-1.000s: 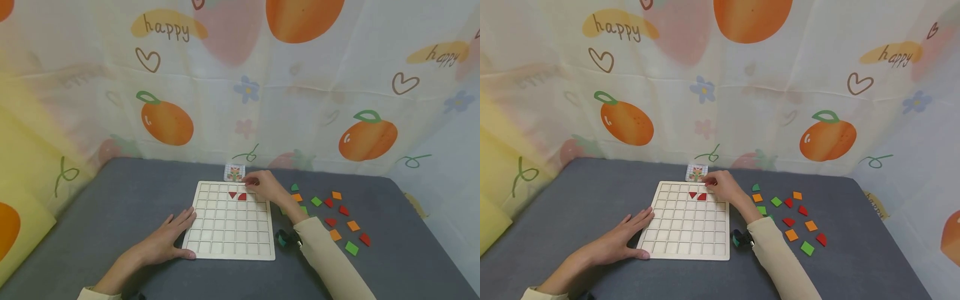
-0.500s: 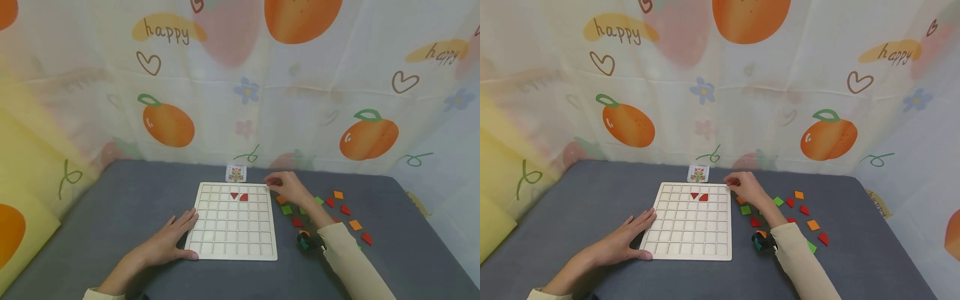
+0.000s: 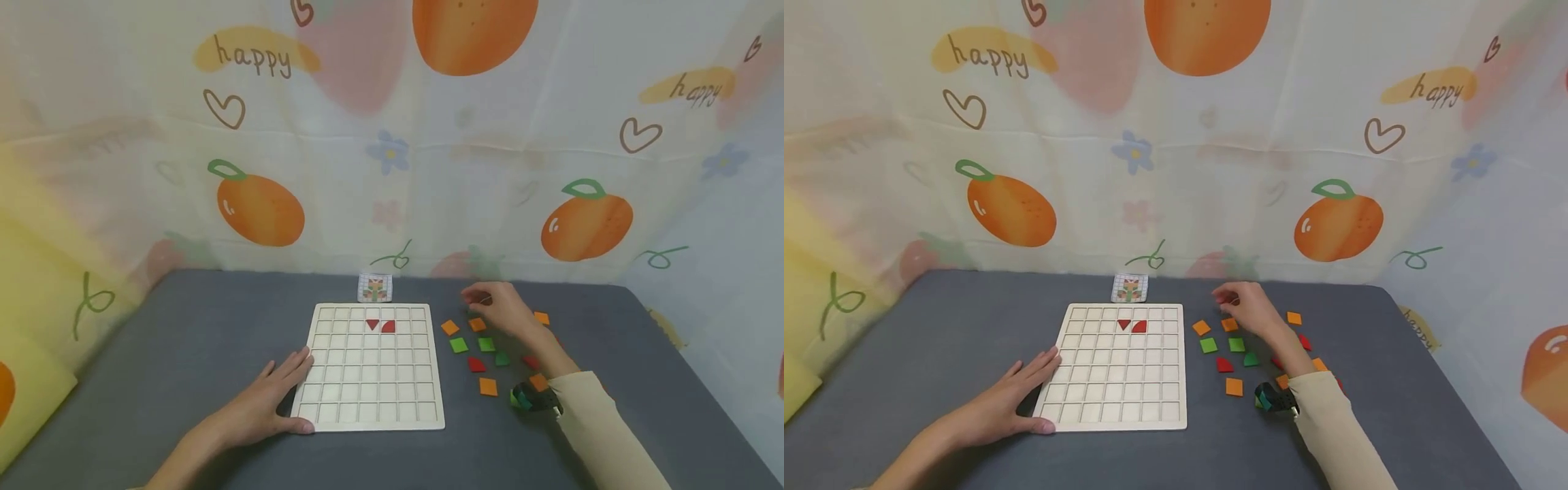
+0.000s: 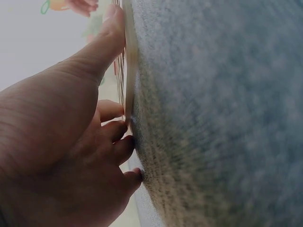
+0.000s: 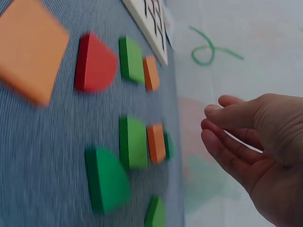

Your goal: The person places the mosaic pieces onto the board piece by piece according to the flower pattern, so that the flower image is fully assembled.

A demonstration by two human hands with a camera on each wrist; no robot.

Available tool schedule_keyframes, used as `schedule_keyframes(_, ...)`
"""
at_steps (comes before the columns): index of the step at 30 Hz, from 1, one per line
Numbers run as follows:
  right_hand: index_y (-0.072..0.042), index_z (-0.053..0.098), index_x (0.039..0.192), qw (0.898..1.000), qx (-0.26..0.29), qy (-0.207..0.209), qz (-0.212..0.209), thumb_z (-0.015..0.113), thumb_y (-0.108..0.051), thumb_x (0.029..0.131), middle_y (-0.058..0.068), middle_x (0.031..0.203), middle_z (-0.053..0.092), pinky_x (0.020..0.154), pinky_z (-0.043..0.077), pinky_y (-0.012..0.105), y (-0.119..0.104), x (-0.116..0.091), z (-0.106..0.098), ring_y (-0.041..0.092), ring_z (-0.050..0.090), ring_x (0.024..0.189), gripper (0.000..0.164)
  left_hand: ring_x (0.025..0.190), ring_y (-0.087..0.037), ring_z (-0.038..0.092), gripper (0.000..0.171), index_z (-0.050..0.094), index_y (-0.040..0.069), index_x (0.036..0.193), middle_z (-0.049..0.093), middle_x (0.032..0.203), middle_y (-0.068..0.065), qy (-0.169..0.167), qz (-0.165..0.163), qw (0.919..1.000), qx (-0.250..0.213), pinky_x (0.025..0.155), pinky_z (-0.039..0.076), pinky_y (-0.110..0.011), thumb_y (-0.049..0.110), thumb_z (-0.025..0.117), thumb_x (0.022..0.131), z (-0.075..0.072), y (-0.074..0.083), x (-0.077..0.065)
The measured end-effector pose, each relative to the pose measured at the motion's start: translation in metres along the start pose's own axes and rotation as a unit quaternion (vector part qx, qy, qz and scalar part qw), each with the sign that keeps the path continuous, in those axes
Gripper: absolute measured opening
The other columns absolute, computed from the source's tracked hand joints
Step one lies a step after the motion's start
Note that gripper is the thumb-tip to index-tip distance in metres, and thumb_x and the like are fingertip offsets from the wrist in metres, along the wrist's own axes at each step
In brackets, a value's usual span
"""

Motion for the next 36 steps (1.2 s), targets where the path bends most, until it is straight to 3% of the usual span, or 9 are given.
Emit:
schedule_keyframes(15,0.005,0.066,0.118,0.997,-0.060,0.031,0.050,0.068,0.004,0.088,0.022,0.108,0.069,0.078,0.057,0.045,0.046,-0.050,-0.031,0.037,0.067,0.096,0.030,0.147,-0.041,0.014,0.110,0.027,0.001,0.154,0.017,0.162,-0.017,-0.012,-0.012,0.9998,-0.013,0.114,0.004,-0.062,0.062,0.072,0.073,0.001,0.001,0.002)
schedule_keyframes(22,0.005,0.069,0.114,0.995,-0.072,0.042,0.050,0.070,0.002,0.087,0.020,0.104,0.070,0.077,0.057,0.045,0.060,-0.068,-0.036,0.036,0.068,0.093,0.027,0.148,-0.040,0.014,0.111,0.028,0.001,0.153,0.017,0.162,-0.016,-0.010,-0.013,0.9998,-0.011,0.114,0.004,-0.062,0.061,0.073,0.073,0.000,0.001,0.001)
schedule_keyframes(36,0.003,0.070,0.111,0.994,-0.061,0.059,0.075,0.072,0.002,0.085,0.022,0.107,0.069,0.074,0.057,0.046,0.066,-0.080,-0.037,0.040,0.068,0.092,0.027,0.148,-0.039,0.014,0.110,0.028,0.003,0.154,0.018,0.162,-0.016,-0.011,-0.020,0.9997,-0.006,0.115,0.004,-0.061,0.062,0.073,0.072,0.000,-0.001,0.002)
Point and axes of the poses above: each hand's wrist, its own x-axis towards the middle knuckle, its own z-axis out of the palm, y = z × x, the point moved 2 cm from there along x, towards the middle knuckle
